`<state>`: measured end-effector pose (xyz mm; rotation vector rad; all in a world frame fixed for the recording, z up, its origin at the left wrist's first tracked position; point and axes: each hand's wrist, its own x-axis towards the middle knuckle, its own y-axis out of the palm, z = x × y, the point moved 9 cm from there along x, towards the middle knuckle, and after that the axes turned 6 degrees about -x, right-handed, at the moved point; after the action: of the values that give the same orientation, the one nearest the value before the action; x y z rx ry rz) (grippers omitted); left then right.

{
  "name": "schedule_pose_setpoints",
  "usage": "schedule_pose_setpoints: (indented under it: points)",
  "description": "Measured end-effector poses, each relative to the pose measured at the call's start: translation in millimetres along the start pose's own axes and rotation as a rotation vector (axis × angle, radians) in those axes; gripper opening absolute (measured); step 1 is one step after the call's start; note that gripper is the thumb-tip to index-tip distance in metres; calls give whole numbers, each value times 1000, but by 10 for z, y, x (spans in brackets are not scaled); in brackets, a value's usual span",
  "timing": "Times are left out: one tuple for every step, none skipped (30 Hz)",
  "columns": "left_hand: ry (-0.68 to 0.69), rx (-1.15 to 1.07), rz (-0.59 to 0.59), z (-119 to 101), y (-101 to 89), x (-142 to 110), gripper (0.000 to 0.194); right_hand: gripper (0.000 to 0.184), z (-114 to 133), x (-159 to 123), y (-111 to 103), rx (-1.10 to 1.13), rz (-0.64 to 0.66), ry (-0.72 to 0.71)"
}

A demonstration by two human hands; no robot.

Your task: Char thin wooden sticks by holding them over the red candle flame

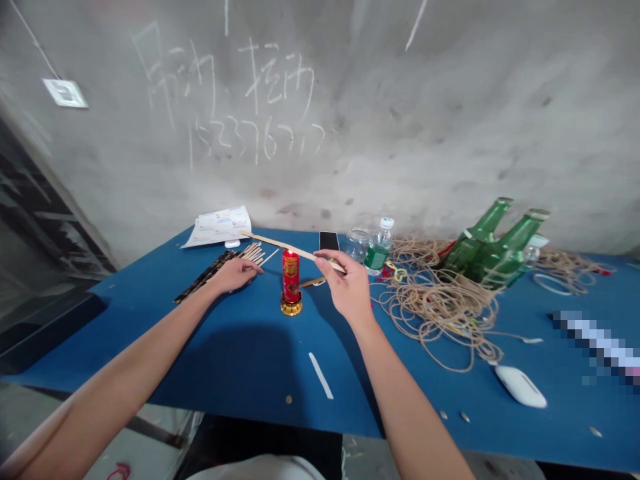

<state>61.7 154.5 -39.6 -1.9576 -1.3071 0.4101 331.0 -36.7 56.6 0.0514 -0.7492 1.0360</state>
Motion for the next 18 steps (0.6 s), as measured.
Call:
schedule_pose_setpoints:
  points:
    - [-2, -2, -1, -3, -1, -2, 28, 32, -2, -2, 7, 2, 2, -1]
    - [-4, -5, 1, -5, -1, -4, 28, 31, -4, -4, 13, 4, 3, -1]
    - [-7, -5, -1, -6, -3, -6, 28, 31, -5, -5, 18, 6, 4, -1]
    - [-10, -3, -1, -7, -5, -8, 28, 31, -5, -6, 21, 8, 3, -1]
    - [-10, -1, -2, -9, -7, -9, 28, 31, -4, -7, 21, 10, 1, -1]
    - [-10, 1, -3, -10, -9, -10, 28, 31, -1, -7, 22, 12, -1, -1]
    - [-8, 2, -5, -11, -11, -11, 28, 31, 3, -7, 21, 13, -3, -2]
    - [-5, 2, -7, -14, -13, -11, 27, 31, 8, -6, 20, 12, -6, -2]
    - [-1, 1, -9, -17, -14, -12, 27, 31, 14, -6, 17, 11, -9, -2]
    - [1, -1, -11, -20, -16, -13, 28, 31, 20, -6, 15, 8, -11, -3]
    - [1, -2, -13, -23, -17, -14, 28, 32, 25, -7, 13, 5, -13, -2]
    - [1, -3, -12, -28, -18, -16, 28, 32, 28, -8, 13, 2, -12, 0]
    - [-1, -3, -10, -33, -18, -18, 28, 32, 29, -8, 13, 0, -12, 3]
    - [-3, -3, -8, -37, -18, -20, 29, 32, 29, -9, 16, -2, -10, 6]
    - [-5, -2, -6, -41, -19, -22, 29, 32, 27, -9, 18, -3, -9, 8]
    - [-7, -2, -6, -43, -20, -24, 29, 32, 25, -10, 22, -3, -7, 10]
    - [-7, -1, -5, -43, -21, -25, 30, 32, 24, -10, 24, -3, -8, 11]
    - [-7, 0, -6, -40, -21, -25, 30, 32, 23, -10, 26, -1, -8, 10]
